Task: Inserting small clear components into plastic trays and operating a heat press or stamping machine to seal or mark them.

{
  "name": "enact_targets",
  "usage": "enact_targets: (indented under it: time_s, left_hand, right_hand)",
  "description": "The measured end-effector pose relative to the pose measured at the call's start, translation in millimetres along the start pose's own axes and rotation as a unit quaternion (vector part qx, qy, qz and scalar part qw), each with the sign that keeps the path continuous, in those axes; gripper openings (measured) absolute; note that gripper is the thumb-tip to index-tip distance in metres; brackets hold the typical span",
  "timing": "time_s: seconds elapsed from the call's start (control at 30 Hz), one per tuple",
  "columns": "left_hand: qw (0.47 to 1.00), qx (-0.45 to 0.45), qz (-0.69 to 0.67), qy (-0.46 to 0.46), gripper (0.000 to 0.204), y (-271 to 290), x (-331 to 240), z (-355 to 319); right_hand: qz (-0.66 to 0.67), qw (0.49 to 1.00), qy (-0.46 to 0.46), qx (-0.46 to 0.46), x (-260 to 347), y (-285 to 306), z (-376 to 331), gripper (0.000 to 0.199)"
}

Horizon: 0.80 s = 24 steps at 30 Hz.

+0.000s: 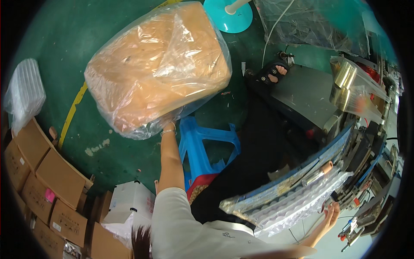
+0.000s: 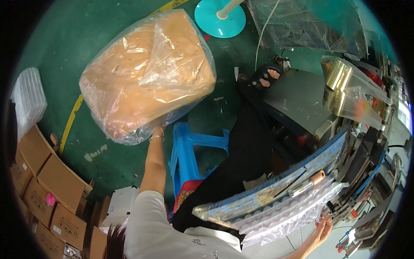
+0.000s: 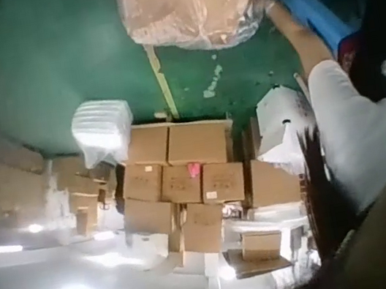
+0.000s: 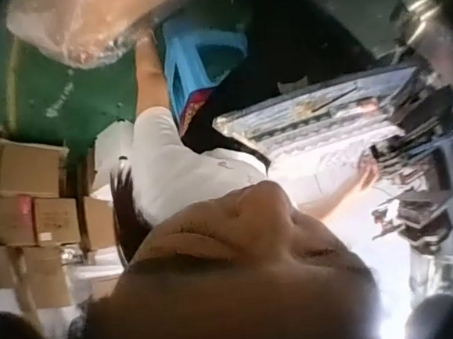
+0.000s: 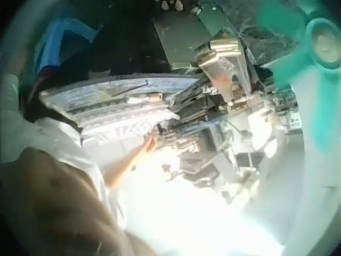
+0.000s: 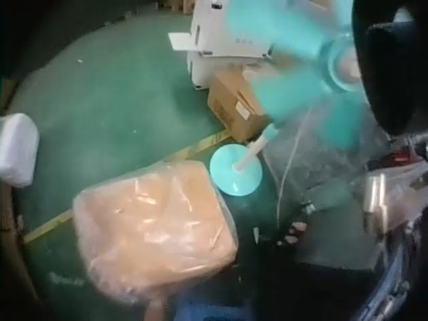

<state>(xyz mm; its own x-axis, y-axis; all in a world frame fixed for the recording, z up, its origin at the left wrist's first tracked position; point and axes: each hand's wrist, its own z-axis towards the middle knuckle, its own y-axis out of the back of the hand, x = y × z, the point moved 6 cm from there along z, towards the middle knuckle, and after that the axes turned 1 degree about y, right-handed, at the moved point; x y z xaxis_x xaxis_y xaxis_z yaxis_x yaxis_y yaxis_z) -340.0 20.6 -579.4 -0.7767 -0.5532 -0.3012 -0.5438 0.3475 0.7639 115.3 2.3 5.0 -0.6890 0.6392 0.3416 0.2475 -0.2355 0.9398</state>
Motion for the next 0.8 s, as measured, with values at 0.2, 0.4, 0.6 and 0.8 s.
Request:
enact_targets:
  time_s: [0.2, 0.4, 0.6, 0.8]
  left_hand:
    - [1.000, 0.014, 0.008, 0.013, 0.037, -0.6, 6.4, 40.2]
    - [0.999, 0.034, 0.022, 0.030, 0.037, -7.0, -0.5, 46.5]
    - [0.997, 0.055, 0.033, 0.044, 0.038, -15.9, -1.2, 43.9]
    - [0.996, 0.066, 0.026, 0.057, 0.038, -24.7, -2.3, 52.0]
  right_hand:
    - [0.087, 0.996, -0.026, -0.019, -22.1, 3.9, 20.2, 0.029]
    - [0.099, 0.995, -0.002, -0.002, -16.2, -10.0, 29.4, 0.027]
    - [0.080, 0.996, 0.009, -0.030, -11.3, -9.2, 29.7, 0.028]
    - [0.079, 0.996, 0.006, -0.043, -8.9, 6.8, 33.5, 0.025]
